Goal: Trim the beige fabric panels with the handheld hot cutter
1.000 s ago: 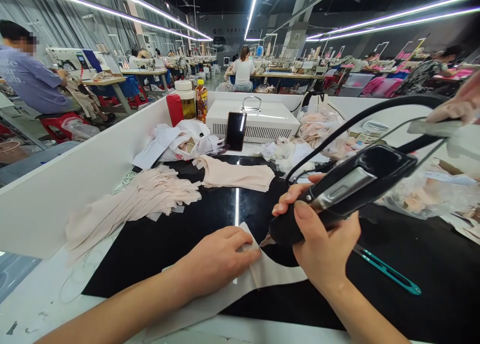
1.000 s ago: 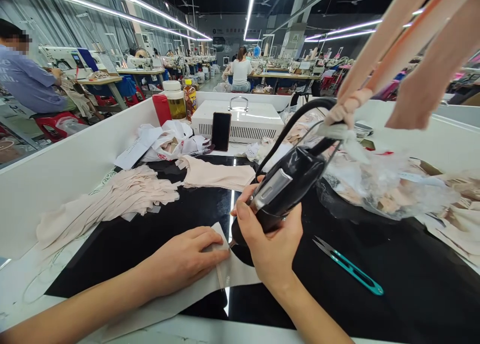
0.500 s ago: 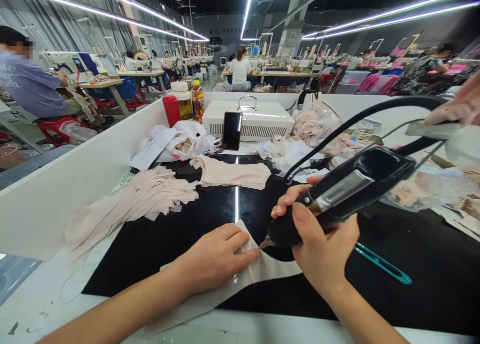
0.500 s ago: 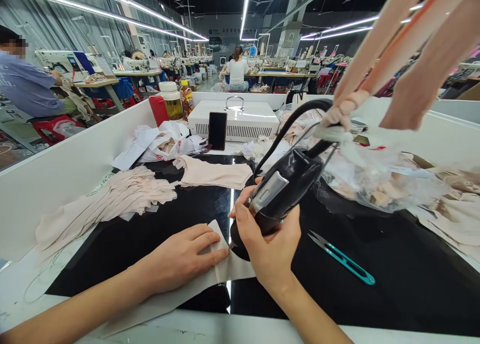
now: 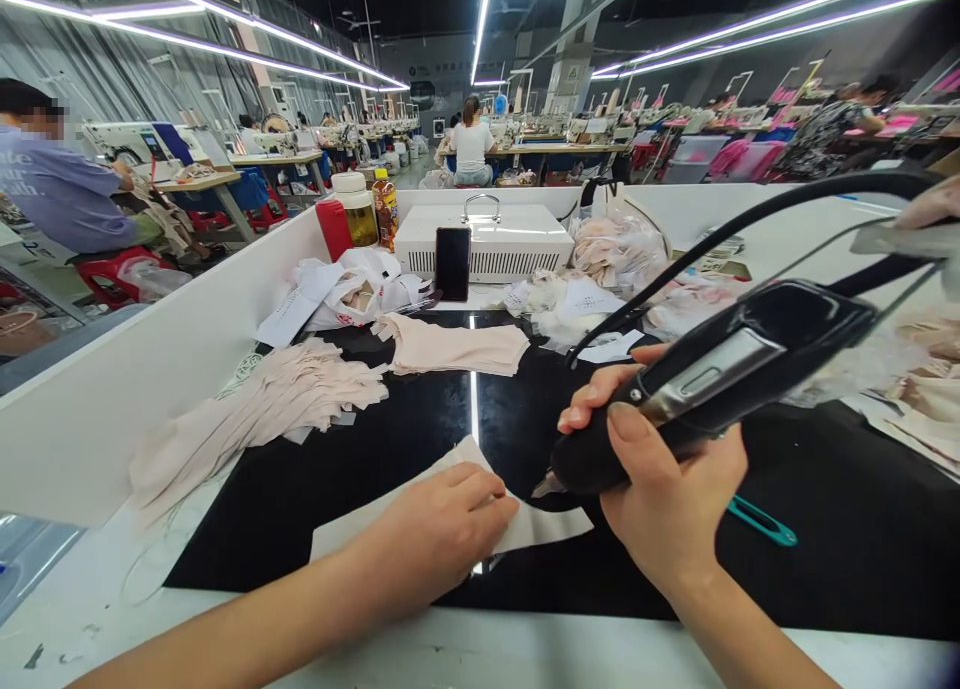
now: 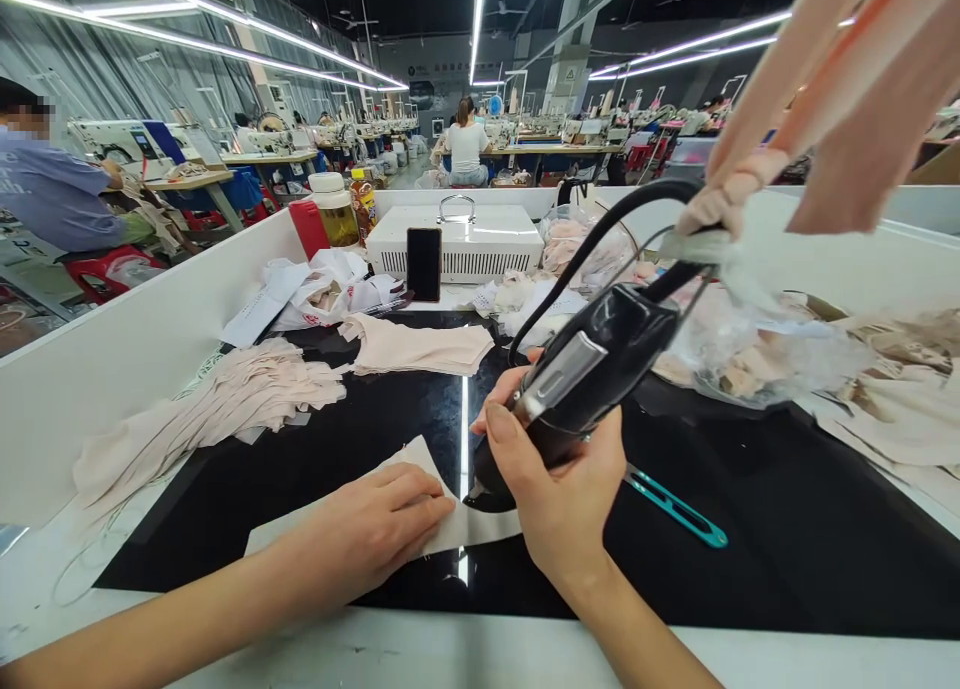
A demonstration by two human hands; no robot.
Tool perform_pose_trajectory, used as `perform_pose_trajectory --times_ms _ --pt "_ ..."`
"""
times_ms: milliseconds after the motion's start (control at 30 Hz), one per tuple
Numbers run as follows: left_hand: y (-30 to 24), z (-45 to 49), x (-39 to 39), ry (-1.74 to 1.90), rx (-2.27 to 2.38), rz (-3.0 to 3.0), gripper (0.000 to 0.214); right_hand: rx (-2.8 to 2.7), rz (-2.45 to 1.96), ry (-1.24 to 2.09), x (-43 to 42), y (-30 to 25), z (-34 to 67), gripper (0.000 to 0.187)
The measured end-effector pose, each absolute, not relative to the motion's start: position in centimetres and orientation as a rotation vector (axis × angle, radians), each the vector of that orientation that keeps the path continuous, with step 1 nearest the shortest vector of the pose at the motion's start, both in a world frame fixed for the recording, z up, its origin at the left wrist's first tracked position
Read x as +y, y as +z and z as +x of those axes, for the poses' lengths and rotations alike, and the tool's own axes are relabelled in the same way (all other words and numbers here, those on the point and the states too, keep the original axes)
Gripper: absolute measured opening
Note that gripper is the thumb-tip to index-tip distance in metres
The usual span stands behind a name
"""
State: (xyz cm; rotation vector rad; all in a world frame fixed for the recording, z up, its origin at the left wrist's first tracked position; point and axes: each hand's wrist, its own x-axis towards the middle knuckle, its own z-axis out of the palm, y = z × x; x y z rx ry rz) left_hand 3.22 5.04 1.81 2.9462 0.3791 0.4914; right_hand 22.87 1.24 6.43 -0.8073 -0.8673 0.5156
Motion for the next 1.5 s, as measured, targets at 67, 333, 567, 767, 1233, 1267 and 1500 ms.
perform_pose_trajectory --times_ms 67,333,567,767,1233,1267,1500 --pt "1.6 3.6 4.7 0.454 0.376 2.974 0.012 -0.868 -0.798 0.526 1.3 6.4 22.6 0.041" --pt "0.9 3.7 4.3 0.444 0.349 3.081 0.020 -0.875 -0.782 0.545 1.6 6.3 21.6 0.039" --pt "1.0 3.8 4.3 0.533 0.321 3.133 0.017 -0.928 -0.835 0.486 1.8 5.6 21.3 0.033" --pt "1.4 3.7 4.2 0.448 0.362 3.078 0.020 -0.879 -0.852 0.530 1.4 6.4 21.8 0.037" --pt "0.2 6.1 2.8 0.425 0.471 3.022 0.019 -0.895 -0.817 0.497 -0.4 5.3 24.5 0.043" --pt "0.2 6.0 2.8 0.431 0.480 3.017 0.020 -0.898 -0.814 0.497 -0.5 5.2 24.5 0.043" --pt "0.0 5.0 2.8 0.521 0.480 2.954 0.027 -0.889 -0.804 0.499 -0.7 5.2 24.3 0.043"
